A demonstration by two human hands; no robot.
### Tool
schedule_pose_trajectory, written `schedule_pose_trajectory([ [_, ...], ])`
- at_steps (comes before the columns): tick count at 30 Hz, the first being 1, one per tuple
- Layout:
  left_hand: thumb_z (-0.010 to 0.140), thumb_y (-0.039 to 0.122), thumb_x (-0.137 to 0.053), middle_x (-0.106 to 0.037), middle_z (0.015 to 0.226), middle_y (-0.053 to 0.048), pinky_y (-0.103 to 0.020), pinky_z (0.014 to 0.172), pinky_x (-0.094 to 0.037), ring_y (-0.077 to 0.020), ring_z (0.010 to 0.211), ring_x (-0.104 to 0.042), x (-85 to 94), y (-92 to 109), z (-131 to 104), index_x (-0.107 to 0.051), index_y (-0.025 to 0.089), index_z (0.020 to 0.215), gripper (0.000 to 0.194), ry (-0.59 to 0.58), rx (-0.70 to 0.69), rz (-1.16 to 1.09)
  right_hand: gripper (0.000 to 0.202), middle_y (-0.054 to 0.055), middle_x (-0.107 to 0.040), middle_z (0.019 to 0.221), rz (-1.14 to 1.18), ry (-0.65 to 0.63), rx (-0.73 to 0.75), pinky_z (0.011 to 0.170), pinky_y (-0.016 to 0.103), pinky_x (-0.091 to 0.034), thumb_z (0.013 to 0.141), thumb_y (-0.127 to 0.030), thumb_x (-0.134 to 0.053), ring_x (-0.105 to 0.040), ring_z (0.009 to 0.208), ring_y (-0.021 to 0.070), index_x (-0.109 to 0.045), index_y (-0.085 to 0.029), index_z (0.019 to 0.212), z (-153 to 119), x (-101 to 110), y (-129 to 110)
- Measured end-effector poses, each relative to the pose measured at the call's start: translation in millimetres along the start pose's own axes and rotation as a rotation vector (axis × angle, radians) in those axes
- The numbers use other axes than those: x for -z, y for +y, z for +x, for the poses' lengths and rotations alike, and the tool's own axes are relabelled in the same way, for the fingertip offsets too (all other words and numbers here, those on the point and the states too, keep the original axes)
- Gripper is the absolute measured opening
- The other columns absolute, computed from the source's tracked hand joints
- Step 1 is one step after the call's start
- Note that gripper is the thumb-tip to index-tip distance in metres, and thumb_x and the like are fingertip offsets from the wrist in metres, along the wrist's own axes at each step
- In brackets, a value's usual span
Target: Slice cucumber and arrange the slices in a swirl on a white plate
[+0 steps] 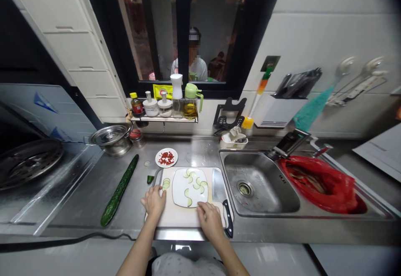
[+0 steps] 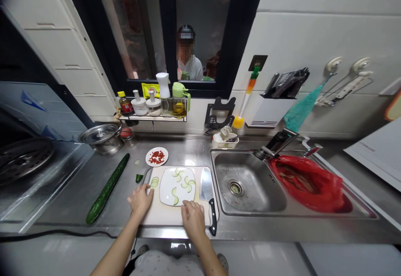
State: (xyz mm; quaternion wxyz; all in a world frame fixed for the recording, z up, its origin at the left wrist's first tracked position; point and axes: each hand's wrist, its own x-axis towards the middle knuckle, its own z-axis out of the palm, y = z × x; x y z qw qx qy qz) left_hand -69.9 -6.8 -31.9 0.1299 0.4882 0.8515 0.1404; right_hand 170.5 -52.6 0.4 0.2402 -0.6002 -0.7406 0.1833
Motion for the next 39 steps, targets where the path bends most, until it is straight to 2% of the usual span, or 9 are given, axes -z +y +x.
schedule_pose_trajectory([
  [12,0.082,0.025,-0.051,-0.068,0.090,-0.005,-0.040,0.088,-0.033,-0.0252,0.097,-0.057,7.4,9.8,-2.9,-0.065,0.022,0.093,0.018,0.030,-0.005,-0.233,0.033,0.008,-0.070,0.093,0.016,0.004,0.000,0.082,0.034,-0.040,0.093,-0.027,-0.038,-0.062,0.090,0.0218,-0.069,-0.018,0.101,-6.0,-0.3,2.7],
  [18,0.081,0.029,-0.054,-0.068,0.085,-0.003,-0.038,0.088,-0.034,-0.0233,0.092,-0.058,18.4,8.5,-3.3,-0.064,0.022,0.091,0.016,0.127,0.019,-0.354,0.034,0.010,-0.069,0.093,0.070,0.018,-0.007,0.083,0.035,-0.042,0.092,-0.029,-0.038,-0.062,0.091,0.0232,-0.068,-0.016,0.104,-6.6,1.7,1.7],
  [21,0.079,0.033,-0.056,-0.067,0.083,-0.002,-0.035,0.086,-0.037,-0.0203,0.085,-0.059,27.4,13.9,-6.6,-0.064,0.021,0.091,0.018,0.124,0.012,-0.482,0.035,0.010,-0.068,0.089,0.146,0.044,-0.018,0.082,0.035,-0.045,0.092,-0.030,-0.040,-0.061,0.088,0.0227,-0.067,-0.014,0.107,-1.1,3.9,-2.2],
  [24,0.077,0.036,-0.056,-0.065,0.081,-0.002,-0.030,0.079,-0.041,-0.0163,0.075,-0.057,36.3,26.4,-15.0,-0.062,0.020,0.088,0.020,0.032,-0.085,-0.687,0.035,0.010,-0.066,0.090,0.239,0.103,-0.006,0.083,0.034,-0.047,0.090,-0.032,-0.044,-0.061,0.090,0.0223,-0.064,-0.015,0.113,10.1,7.3,-10.6],
  [28,0.070,0.037,-0.064,-0.060,0.078,-0.002,-0.026,0.071,-0.043,-0.0134,0.069,-0.051,46.2,48.3,-34.2,-0.059,0.018,0.079,0.022,-0.199,-0.338,-0.932,0.040,0.011,-0.065,0.106,0.382,0.151,0.058,0.089,0.035,-0.046,0.086,-0.036,-0.051,-0.059,0.100,0.0224,-0.060,-0.017,0.121,28.6,12.9,-26.5],
  [30,0.069,0.038,-0.065,-0.059,0.077,-0.002,-0.025,0.070,-0.043,-0.0131,0.069,-0.050,49.5,57.6,-44.9,-0.058,0.017,0.077,0.023,-0.313,-0.394,-0.986,0.039,0.011,-0.066,0.108,0.465,0.125,0.063,0.085,0.034,-0.047,0.086,-0.038,-0.051,-0.060,0.099,0.0217,-0.061,-0.018,0.118,35.3,15.2,-33.6],
  [32,0.069,0.038,-0.065,-0.059,0.077,-0.002,-0.025,0.070,-0.042,-0.0127,0.069,-0.049,51.0,63.8,-53.8,-0.058,0.017,0.076,0.023,-0.389,-0.410,-1.016,0.032,0.009,-0.068,0.099,0.545,0.073,0.050,0.078,0.031,-0.048,0.087,-0.040,-0.050,-0.062,0.090,0.0200,-0.065,-0.018,0.104,38.5,16.6,-38.5],
  [35,0.068,0.036,-0.066,-0.058,0.075,-0.001,-0.024,0.068,-0.040,-0.0118,0.068,-0.047,49.8,67.4,-61.4,-0.057,0.017,0.075,0.022,-0.425,-0.396,-1.059,0.029,0.004,-0.067,0.078,0.643,0.002,0.019,0.069,0.027,-0.047,0.088,-0.042,-0.049,-0.061,0.074,0.0168,-0.064,-0.018,0.083,37.7,17.2,-40.9],
  [39,0.067,0.037,-0.069,-0.057,0.073,0.000,-0.023,0.066,-0.039,-0.0113,0.067,-0.048,44.1,67.5,-63.3,-0.058,0.016,0.075,0.025,-0.440,-0.362,-1.108,0.029,0.001,-0.062,0.069,0.671,-0.009,-0.017,0.061,0.025,-0.043,0.086,-0.044,-0.051,-0.056,0.064,0.0146,-0.060,-0.018,0.077,33.3,16.7,-37.9],
])
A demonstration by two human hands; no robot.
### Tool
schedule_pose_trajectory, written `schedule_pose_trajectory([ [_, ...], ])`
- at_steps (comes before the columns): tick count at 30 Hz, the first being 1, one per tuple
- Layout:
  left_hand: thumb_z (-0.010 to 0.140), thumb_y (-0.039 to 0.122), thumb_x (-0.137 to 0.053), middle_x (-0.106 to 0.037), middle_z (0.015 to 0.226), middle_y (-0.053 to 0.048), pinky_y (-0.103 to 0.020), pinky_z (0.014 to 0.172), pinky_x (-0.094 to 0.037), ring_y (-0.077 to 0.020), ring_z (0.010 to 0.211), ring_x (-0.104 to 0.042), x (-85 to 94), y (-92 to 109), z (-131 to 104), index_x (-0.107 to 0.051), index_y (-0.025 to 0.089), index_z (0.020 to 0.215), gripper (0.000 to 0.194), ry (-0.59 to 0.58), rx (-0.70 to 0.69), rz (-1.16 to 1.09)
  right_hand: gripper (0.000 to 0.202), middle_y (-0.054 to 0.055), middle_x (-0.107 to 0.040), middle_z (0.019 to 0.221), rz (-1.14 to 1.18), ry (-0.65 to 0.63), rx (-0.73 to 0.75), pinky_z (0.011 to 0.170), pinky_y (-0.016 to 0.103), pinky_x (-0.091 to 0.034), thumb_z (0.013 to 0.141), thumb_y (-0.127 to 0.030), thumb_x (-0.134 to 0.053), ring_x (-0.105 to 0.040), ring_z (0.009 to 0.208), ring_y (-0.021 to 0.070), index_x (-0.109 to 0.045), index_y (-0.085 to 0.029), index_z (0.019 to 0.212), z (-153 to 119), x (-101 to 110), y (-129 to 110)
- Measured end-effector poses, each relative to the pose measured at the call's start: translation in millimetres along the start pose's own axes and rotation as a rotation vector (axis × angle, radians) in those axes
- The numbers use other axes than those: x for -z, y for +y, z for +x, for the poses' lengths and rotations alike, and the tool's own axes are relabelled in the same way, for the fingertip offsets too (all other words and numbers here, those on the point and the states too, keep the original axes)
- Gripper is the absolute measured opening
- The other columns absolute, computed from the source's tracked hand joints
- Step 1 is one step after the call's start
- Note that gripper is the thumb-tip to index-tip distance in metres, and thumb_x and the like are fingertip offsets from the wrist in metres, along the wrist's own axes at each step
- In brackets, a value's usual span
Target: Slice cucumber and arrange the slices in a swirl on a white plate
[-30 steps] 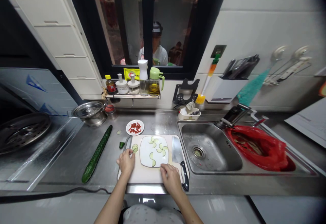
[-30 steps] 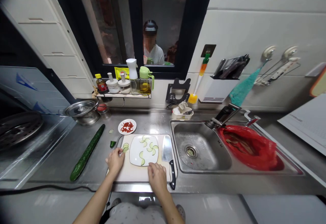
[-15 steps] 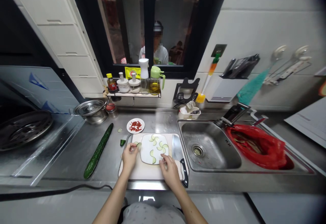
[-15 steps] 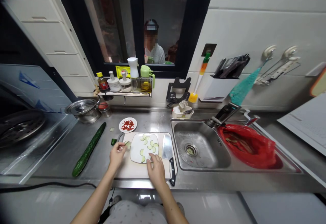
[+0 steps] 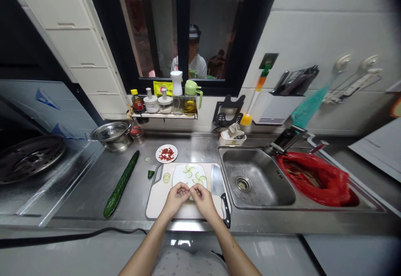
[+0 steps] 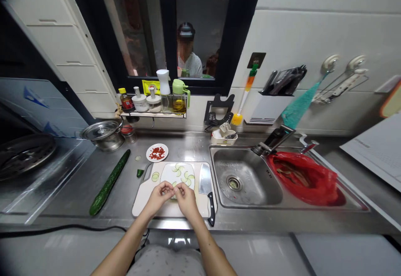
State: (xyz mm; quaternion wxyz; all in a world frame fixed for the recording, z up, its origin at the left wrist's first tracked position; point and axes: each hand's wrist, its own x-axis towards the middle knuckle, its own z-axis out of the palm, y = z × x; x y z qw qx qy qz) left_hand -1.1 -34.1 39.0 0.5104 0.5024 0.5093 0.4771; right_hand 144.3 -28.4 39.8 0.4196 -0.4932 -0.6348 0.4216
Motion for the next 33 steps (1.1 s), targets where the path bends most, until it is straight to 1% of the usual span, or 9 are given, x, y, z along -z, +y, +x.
schedule_pose_trajectory([
  [5,0.066,0.050,-0.072,-0.057,0.065,0.002,-0.022,0.063,-0.039,-0.0112,0.065,-0.053,-4.3,-4.5,-0.6,-0.059,0.016,0.084,0.040,0.025,0.116,-0.102,0.030,0.000,-0.059,0.067,-0.023,0.049,0.000,0.059,0.025,-0.041,0.086,-0.046,-0.050,-0.052,0.061,0.0140,-0.058,-0.018,0.077,-1.6,2.4,1.4],
  [7,0.068,0.058,-0.068,-0.058,0.061,0.001,-0.020,0.058,-0.037,-0.0105,0.060,-0.053,-6.5,-4.7,-1.6,-0.059,0.016,0.086,0.046,0.002,0.221,-0.144,0.031,0.001,-0.059,0.067,-0.008,0.069,0.011,0.059,0.024,-0.042,0.087,-0.046,-0.050,-0.053,0.062,0.0141,-0.058,-0.018,0.078,-1.0,2.7,0.9],
  [10,0.073,0.066,-0.059,-0.062,0.063,-0.001,-0.017,0.046,-0.028,-0.0069,0.048,-0.048,-9.4,-4.6,-2.5,-0.059,0.015,0.093,0.055,-0.113,0.463,-0.289,0.031,0.001,-0.060,0.069,0.003,0.067,0.037,0.059,0.024,-0.042,0.087,-0.046,-0.050,-0.053,0.063,0.0140,-0.059,-0.018,0.078,0.7,2.6,1.3],
  [12,0.075,0.063,-0.059,-0.062,0.065,0.000,-0.016,0.043,-0.024,-0.0051,0.046,-0.046,-10.6,-4.8,-2.0,-0.059,0.015,0.096,0.052,-0.167,0.612,-0.449,0.030,0.001,-0.060,0.070,-0.019,0.055,0.053,0.059,0.024,-0.042,0.087,-0.045,-0.050,-0.053,0.064,0.0139,-0.060,-0.018,0.079,2.0,2.7,2.7],
  [14,0.075,0.053,-0.065,-0.060,0.066,0.001,-0.014,0.043,-0.026,-0.0044,0.047,-0.047,-10.8,-5.1,-0.3,-0.059,0.016,0.097,0.043,-0.154,0.671,-0.584,0.029,0.002,-0.061,0.071,-0.058,0.040,0.065,0.060,0.024,-0.041,0.088,-0.043,-0.049,-0.053,0.066,0.0143,-0.061,-0.018,0.080,3.4,3.4,4.3],
  [17,0.071,0.036,-0.072,-0.058,0.068,0.003,-0.013,0.044,-0.029,-0.0037,0.049,-0.049,-8.6,-5.3,3.2,-0.059,0.019,0.101,0.036,-0.080,0.622,-0.658,0.027,0.003,-0.062,0.074,-0.124,0.015,0.087,0.063,0.024,-0.041,0.089,-0.040,-0.048,-0.053,0.069,0.0146,-0.061,-0.019,0.080,5.2,5.0,6.2],
  [21,0.065,0.026,-0.077,-0.057,0.069,0.004,-0.013,0.044,-0.029,-0.0028,0.051,-0.049,-4.2,-5.9,7.4,-0.058,0.019,0.104,0.044,-0.010,0.554,-0.653,0.024,0.001,-0.060,0.071,-0.163,0.009,0.072,0.061,0.024,-0.039,0.087,-0.038,-0.051,-0.051,0.064,0.0136,-0.059,-0.019,0.075,7.3,5.1,7.5],
  [27,0.057,0.031,-0.081,-0.050,0.061,0.008,-0.014,0.046,-0.026,-0.0026,0.050,-0.044,-2.3,-6.0,12.7,-0.057,0.017,0.110,0.060,0.053,0.457,-0.530,0.027,-0.001,-0.056,0.063,-0.033,-0.003,-0.032,0.056,0.023,-0.038,0.084,-0.042,-0.053,-0.048,0.058,0.0126,-0.056,-0.019,0.070,10.4,-1.5,11.1],
  [33,0.054,0.036,-0.079,-0.043,0.055,0.009,-0.018,0.051,-0.028,-0.0049,0.051,-0.041,-3.3,0.7,17.1,-0.063,0.014,0.104,0.057,0.117,0.301,-0.339,0.030,-0.001,-0.056,0.062,0.074,0.003,-0.096,0.056,0.024,-0.038,0.080,-0.046,-0.056,-0.047,0.057,0.0123,-0.056,-0.018,0.068,15.6,-5.0,15.8],
])
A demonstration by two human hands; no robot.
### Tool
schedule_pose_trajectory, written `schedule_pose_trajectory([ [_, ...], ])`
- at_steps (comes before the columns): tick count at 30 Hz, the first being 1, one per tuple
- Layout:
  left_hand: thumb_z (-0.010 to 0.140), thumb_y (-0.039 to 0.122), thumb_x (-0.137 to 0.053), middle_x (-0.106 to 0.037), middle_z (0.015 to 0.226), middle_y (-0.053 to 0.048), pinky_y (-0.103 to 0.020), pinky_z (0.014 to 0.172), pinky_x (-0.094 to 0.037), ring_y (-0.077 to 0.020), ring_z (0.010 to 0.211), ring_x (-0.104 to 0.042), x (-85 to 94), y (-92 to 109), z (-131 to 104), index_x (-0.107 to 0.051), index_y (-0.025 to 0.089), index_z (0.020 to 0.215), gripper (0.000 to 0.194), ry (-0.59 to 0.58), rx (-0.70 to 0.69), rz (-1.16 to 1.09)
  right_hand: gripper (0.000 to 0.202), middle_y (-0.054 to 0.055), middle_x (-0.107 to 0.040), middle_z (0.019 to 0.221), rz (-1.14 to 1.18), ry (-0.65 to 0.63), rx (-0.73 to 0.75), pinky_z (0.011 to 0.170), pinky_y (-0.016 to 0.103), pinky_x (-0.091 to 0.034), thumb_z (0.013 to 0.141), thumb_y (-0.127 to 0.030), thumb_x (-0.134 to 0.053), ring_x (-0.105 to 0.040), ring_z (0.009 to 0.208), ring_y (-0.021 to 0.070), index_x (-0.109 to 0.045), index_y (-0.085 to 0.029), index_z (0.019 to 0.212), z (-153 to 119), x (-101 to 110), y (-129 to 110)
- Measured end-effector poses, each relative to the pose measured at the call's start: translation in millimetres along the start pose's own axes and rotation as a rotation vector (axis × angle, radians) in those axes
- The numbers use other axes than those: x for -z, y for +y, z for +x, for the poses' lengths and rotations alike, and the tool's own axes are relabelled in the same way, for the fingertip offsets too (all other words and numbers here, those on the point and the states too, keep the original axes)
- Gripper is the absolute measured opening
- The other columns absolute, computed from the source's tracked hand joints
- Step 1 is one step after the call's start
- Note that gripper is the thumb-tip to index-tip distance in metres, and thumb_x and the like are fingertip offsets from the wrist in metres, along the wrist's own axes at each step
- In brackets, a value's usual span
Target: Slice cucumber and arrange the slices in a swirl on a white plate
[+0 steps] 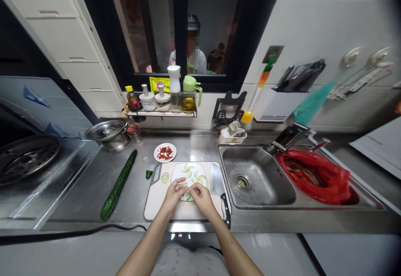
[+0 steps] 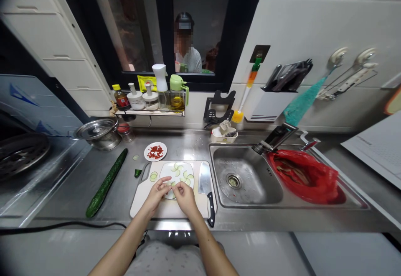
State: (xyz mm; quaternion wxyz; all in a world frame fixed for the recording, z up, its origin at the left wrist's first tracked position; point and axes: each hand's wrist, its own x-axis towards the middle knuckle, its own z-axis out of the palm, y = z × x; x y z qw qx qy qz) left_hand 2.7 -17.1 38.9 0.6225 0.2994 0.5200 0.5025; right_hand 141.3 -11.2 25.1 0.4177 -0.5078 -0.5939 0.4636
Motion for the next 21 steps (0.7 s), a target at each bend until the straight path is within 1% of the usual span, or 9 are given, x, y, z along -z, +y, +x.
schedule_pose_trajectory([
  [6,0.054,0.038,-0.079,-0.046,0.059,0.007,-0.019,0.055,-0.030,-0.0055,0.054,-0.043,0.8,0.6,2.3,-0.063,0.014,0.102,0.056,-0.006,-0.053,0.033,0.030,-0.001,-0.055,0.062,0.027,-0.032,-0.043,0.057,0.023,-0.037,0.078,-0.046,-0.058,-0.046,0.058,0.0117,-0.057,-0.018,0.068,5.2,1.8,1.2],
  [11,0.057,0.042,-0.077,-0.042,0.055,0.009,-0.019,0.052,-0.028,-0.0062,0.052,-0.042,4.9,0.4,7.0,-0.062,0.015,0.101,0.054,0.004,-0.044,0.083,0.027,-0.002,-0.055,0.063,0.042,-0.080,-0.051,0.058,0.023,-0.038,0.078,-0.044,-0.059,-0.047,0.059,0.0114,-0.057,-0.018,0.071,11.0,3.2,5.1],
  [12,0.058,0.043,-0.076,-0.043,0.055,0.008,-0.019,0.052,-0.028,-0.0065,0.052,-0.043,6.2,1.4,8.2,-0.062,0.014,0.101,0.054,0.008,-0.046,0.092,0.027,-0.002,-0.055,0.064,0.042,-0.101,-0.046,0.059,0.023,-0.038,0.078,-0.043,-0.059,-0.048,0.060,0.0115,-0.058,-0.017,0.072,13.0,3.7,6.0],
  [14,0.061,0.043,-0.074,-0.048,0.057,0.006,-0.019,0.054,-0.030,-0.0073,0.054,-0.046,9.9,3.5,10.9,-0.062,0.014,0.102,0.052,0.002,-0.057,0.116,0.025,-0.002,-0.057,0.067,0.039,-0.141,-0.029,0.061,0.023,-0.040,0.079,-0.042,-0.059,-0.049,0.062,0.0117,-0.059,-0.017,0.074,18.0,5.3,7.7],
  [17,0.062,0.044,-0.073,-0.053,0.060,0.004,-0.020,0.054,-0.032,-0.0085,0.057,-0.049,18.0,3.9,16.2,-0.063,0.013,0.099,0.050,0.013,-0.057,0.156,0.022,0.000,-0.059,0.071,0.028,-0.210,-0.006,0.064,0.024,-0.040,0.080,-0.038,-0.057,-0.051,0.066,0.0122,-0.061,-0.016,0.079,27.2,8.6,11.4],
  [21,0.058,0.041,-0.074,-0.053,0.059,0.005,-0.021,0.060,-0.038,-0.0088,0.058,-0.050,29.9,-6.9,24.9,-0.064,0.014,0.091,0.043,0.050,-0.094,0.178,0.018,0.000,-0.061,0.074,-0.045,-0.309,0.007,0.066,0.024,-0.041,0.081,-0.032,-0.055,-0.052,0.068,0.0123,-0.063,-0.016,0.083,37.6,12.2,19.2],
])
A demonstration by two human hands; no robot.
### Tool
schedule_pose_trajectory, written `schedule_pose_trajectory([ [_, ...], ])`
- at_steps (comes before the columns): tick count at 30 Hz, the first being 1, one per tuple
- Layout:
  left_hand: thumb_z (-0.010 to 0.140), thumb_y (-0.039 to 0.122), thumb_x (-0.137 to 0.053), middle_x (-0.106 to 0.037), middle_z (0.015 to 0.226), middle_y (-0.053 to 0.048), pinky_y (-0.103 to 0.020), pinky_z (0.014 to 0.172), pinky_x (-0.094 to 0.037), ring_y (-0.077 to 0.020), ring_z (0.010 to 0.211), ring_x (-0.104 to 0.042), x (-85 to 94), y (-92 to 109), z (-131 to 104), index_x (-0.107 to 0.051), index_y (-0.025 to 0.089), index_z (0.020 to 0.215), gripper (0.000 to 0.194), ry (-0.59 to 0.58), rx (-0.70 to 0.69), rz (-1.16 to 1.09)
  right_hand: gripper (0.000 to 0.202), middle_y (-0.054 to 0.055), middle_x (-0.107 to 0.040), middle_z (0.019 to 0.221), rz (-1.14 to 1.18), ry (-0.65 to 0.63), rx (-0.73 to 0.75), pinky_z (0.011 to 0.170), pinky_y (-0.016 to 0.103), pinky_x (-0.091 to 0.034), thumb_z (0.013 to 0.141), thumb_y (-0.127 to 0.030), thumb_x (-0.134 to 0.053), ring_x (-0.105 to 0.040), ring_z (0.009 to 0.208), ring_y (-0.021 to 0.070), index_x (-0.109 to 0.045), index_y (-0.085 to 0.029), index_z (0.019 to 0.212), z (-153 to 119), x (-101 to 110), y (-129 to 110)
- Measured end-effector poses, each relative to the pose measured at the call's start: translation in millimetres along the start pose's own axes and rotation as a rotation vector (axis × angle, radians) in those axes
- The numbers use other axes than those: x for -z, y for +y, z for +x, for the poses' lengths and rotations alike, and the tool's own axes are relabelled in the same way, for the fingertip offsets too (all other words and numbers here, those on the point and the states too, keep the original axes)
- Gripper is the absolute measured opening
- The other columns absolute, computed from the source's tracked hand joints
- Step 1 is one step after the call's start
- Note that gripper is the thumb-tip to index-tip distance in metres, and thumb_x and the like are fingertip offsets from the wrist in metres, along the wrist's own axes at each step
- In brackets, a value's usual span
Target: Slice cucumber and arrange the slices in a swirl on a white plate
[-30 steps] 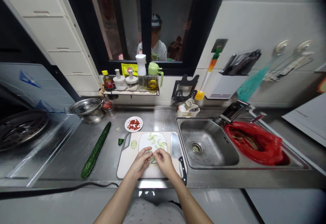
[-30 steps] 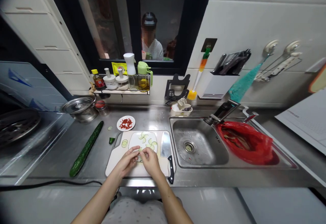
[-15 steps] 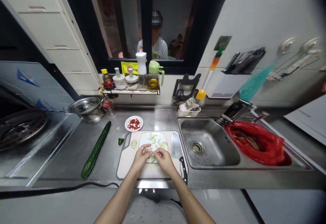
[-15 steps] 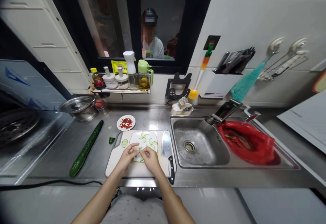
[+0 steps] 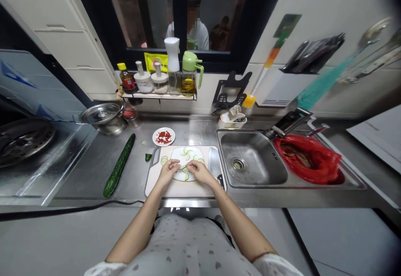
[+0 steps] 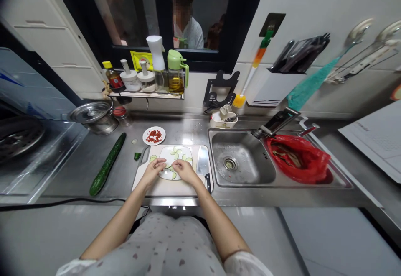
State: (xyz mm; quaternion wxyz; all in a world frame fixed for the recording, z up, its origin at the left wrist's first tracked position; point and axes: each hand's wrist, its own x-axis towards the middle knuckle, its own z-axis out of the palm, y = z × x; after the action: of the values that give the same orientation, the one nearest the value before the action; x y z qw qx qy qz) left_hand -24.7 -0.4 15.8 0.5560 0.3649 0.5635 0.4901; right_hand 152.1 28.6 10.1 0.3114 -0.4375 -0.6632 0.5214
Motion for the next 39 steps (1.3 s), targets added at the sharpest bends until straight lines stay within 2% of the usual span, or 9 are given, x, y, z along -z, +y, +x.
schedule_pose_trajectory([
  [5,0.057,0.038,-0.073,-0.055,0.061,0.004,-0.022,0.063,-0.041,-0.0092,0.059,-0.052,6.2,-25.3,6.7,-0.062,0.014,0.086,0.039,-0.019,0.002,0.092,0.017,0.002,-0.064,0.079,-0.134,-0.019,-0.020,0.068,0.024,-0.041,0.082,-0.028,-0.053,-0.055,0.071,0.0135,-0.064,-0.015,0.086,5.1,0.5,13.0],
  [8,0.064,0.037,-0.069,-0.060,0.067,0.002,-0.023,0.064,-0.041,-0.0110,0.062,-0.055,8.7,-33.4,6.2,-0.063,0.015,0.089,0.034,-0.026,-0.001,0.287,0.017,0.003,-0.065,0.080,-0.206,-0.037,-0.029,0.069,0.024,-0.041,0.083,-0.026,-0.051,-0.056,0.073,0.0140,-0.064,-0.016,0.086,5.4,-0.9,19.4],
  [15,0.078,0.031,-0.061,-0.069,0.081,0.001,-0.028,0.078,-0.038,-0.0142,0.075,-0.061,3.9,-23.4,-2.7,-0.066,0.024,0.099,0.022,-0.018,-0.020,0.876,0.016,0.003,-0.068,0.083,-0.422,-0.078,-0.108,0.069,0.023,-0.038,0.085,-0.022,-0.051,-0.058,0.076,0.0152,-0.065,-0.018,0.090,4.7,-0.4,18.7],
  [18,0.082,0.032,-0.056,-0.070,0.086,0.000,-0.033,0.085,-0.035,-0.0166,0.082,-0.062,-1.5,-19.0,-5.4,-0.065,0.025,0.102,0.022,-0.053,-0.050,1.003,0.015,0.002,-0.068,0.085,-0.532,-0.081,-0.139,0.073,0.024,-0.035,0.085,-0.022,-0.051,-0.058,0.078,0.0156,-0.065,-0.020,0.090,5.1,0.1,11.7],
  [23,0.086,0.032,-0.050,-0.069,0.097,-0.004,-0.036,0.088,-0.032,-0.0214,0.099,-0.059,-8.1,-16.7,-8.4,-0.064,0.024,0.103,0.023,-0.086,-0.103,1.164,0.016,0.004,-0.069,0.092,-0.685,-0.116,-0.148,0.079,0.028,-0.029,0.089,-0.023,-0.049,-0.057,0.086,0.0176,-0.065,-0.019,0.090,5.7,-1.6,2.8],
  [29,0.087,0.031,-0.049,-0.064,0.104,-0.008,-0.034,0.087,-0.035,-0.0236,0.104,-0.053,-9.7,-17.8,-11.0,-0.065,0.022,0.100,0.023,-0.098,-0.164,1.288,0.017,0.005,-0.068,0.092,-0.804,-0.146,-0.134,0.080,0.030,-0.026,0.089,-0.020,-0.047,-0.055,0.088,0.0182,-0.063,-0.018,0.087,6.3,-5.7,0.3],
  [33,0.087,0.029,-0.051,-0.062,0.101,-0.008,-0.033,0.084,-0.037,-0.0237,0.100,-0.052,-7.7,-22.9,-9.7,-0.067,0.021,0.095,0.020,-0.094,-0.198,1.282,0.018,0.007,-0.066,0.092,-0.874,-0.141,-0.117,0.080,0.031,-0.027,0.091,-0.021,-0.046,-0.053,0.092,0.0200,-0.064,-0.017,0.086,5.8,-8.2,0.1],
  [39,0.086,0.024,-0.052,-0.060,0.099,-0.007,-0.032,0.085,-0.038,-0.0220,0.099,-0.050,-5.2,-26.1,-10.0,-0.068,0.022,0.098,0.020,-0.109,-0.266,1.234,0.021,0.010,-0.064,0.098,-0.955,-0.110,-0.111,0.082,0.033,-0.028,0.092,-0.021,-0.045,-0.050,0.097,0.0222,-0.065,-0.017,0.090,6.3,-11.0,0.7],
])
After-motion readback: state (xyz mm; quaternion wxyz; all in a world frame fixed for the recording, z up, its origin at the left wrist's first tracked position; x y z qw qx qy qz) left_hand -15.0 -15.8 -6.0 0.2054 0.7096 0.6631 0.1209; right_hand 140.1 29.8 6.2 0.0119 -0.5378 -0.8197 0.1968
